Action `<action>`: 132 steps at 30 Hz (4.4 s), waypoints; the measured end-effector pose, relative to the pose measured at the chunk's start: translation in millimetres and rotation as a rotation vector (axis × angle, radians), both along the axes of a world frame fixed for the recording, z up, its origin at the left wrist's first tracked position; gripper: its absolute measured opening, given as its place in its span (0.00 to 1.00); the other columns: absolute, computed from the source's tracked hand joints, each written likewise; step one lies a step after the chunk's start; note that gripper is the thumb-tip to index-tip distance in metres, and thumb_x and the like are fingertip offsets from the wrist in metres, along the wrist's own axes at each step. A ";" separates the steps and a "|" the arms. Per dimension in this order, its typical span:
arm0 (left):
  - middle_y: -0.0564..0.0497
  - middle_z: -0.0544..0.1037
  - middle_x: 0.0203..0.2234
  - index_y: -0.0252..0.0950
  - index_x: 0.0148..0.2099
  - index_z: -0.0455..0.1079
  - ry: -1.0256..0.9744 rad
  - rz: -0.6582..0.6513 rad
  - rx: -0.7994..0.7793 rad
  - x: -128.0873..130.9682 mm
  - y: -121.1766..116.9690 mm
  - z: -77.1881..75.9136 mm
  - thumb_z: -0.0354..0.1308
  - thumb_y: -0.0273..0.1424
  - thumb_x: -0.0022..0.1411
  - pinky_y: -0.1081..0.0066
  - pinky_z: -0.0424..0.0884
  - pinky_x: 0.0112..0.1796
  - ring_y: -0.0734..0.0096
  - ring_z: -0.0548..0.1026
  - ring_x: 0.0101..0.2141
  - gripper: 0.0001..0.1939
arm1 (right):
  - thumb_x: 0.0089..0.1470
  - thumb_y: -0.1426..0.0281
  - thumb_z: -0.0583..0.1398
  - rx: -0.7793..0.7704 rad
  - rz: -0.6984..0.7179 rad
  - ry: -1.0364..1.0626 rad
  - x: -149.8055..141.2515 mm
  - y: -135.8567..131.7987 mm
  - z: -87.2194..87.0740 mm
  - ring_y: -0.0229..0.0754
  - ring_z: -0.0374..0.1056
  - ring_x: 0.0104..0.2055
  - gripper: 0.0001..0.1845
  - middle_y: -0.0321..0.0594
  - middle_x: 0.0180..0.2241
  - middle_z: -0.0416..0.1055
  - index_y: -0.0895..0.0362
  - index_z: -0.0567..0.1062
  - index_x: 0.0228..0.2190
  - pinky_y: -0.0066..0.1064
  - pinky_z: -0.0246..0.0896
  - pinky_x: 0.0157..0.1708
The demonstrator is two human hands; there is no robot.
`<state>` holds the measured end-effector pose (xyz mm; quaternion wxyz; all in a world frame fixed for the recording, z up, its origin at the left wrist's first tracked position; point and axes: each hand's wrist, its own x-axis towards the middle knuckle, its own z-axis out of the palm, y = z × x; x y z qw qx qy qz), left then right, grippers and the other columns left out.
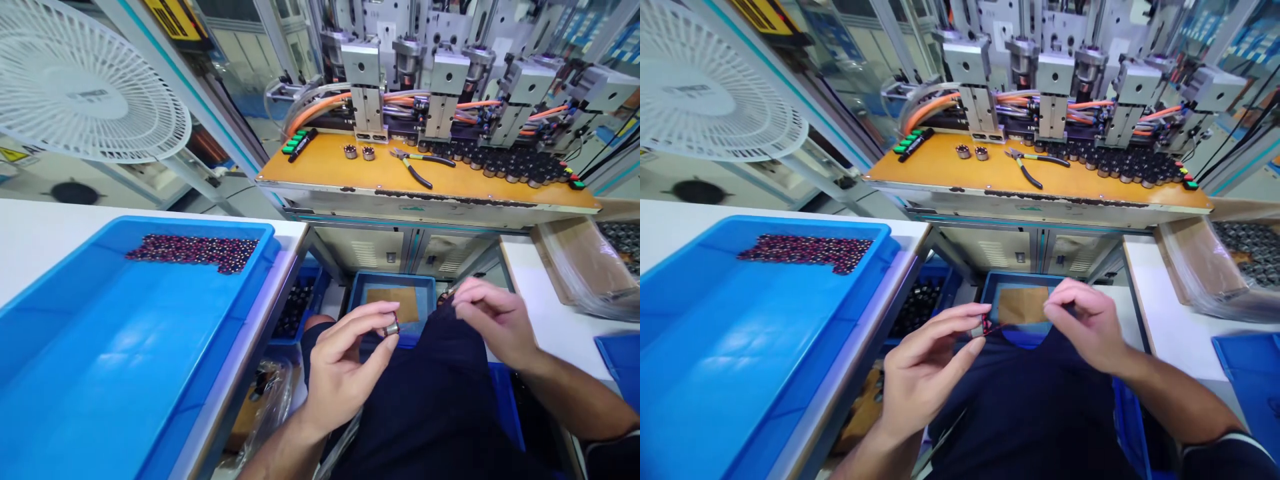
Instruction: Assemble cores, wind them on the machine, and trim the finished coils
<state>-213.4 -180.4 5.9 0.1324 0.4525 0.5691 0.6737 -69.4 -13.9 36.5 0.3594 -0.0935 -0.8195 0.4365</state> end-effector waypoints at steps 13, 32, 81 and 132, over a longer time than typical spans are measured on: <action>0.46 0.80 0.43 0.38 0.44 0.75 0.167 0.014 -0.046 -2.0 -9.6 4.6 0.63 0.17 0.54 0.71 0.77 0.43 0.67 0.80 0.42 0.17 | 0.65 0.70 0.49 0.593 0.434 -0.341 -36.8 -1.3 34.3 0.35 0.60 0.26 0.20 0.38 0.24 0.67 0.60 0.72 0.25 0.28 0.56 0.28; 0.45 0.81 0.43 0.39 0.41 0.77 0.060 0.176 0.023 -10.5 -27.1 -2.0 0.63 0.20 0.56 0.68 0.79 0.40 0.64 0.80 0.42 0.12 | 0.54 0.60 0.62 0.772 -0.300 -0.581 -186.5 152.7 45.6 0.56 0.63 0.50 0.24 0.56 0.47 0.70 0.66 0.72 0.46 0.46 0.56 0.52; 0.46 0.81 0.43 0.38 0.40 0.77 0.037 0.200 -0.021 -15.0 -17.5 -9.3 0.63 0.19 0.56 0.67 0.79 0.41 0.66 0.80 0.40 0.11 | 0.54 0.81 0.56 -0.505 0.610 -0.365 4.8 -36.0 -24.6 0.33 0.64 0.33 0.37 0.39 0.37 0.66 0.47 0.59 0.62 0.30 0.67 0.36; 0.46 0.81 0.43 0.39 0.58 0.65 0.552 0.296 0.178 -16.9 -23.8 -20.6 0.66 0.12 0.49 0.62 0.81 0.43 0.63 0.80 0.43 0.36 | 0.55 0.85 0.53 -0.582 0.673 -0.360 32.9 -42.0 -6.9 0.37 0.65 0.47 0.43 0.39 0.48 0.63 0.36 0.52 0.62 0.38 0.65 0.50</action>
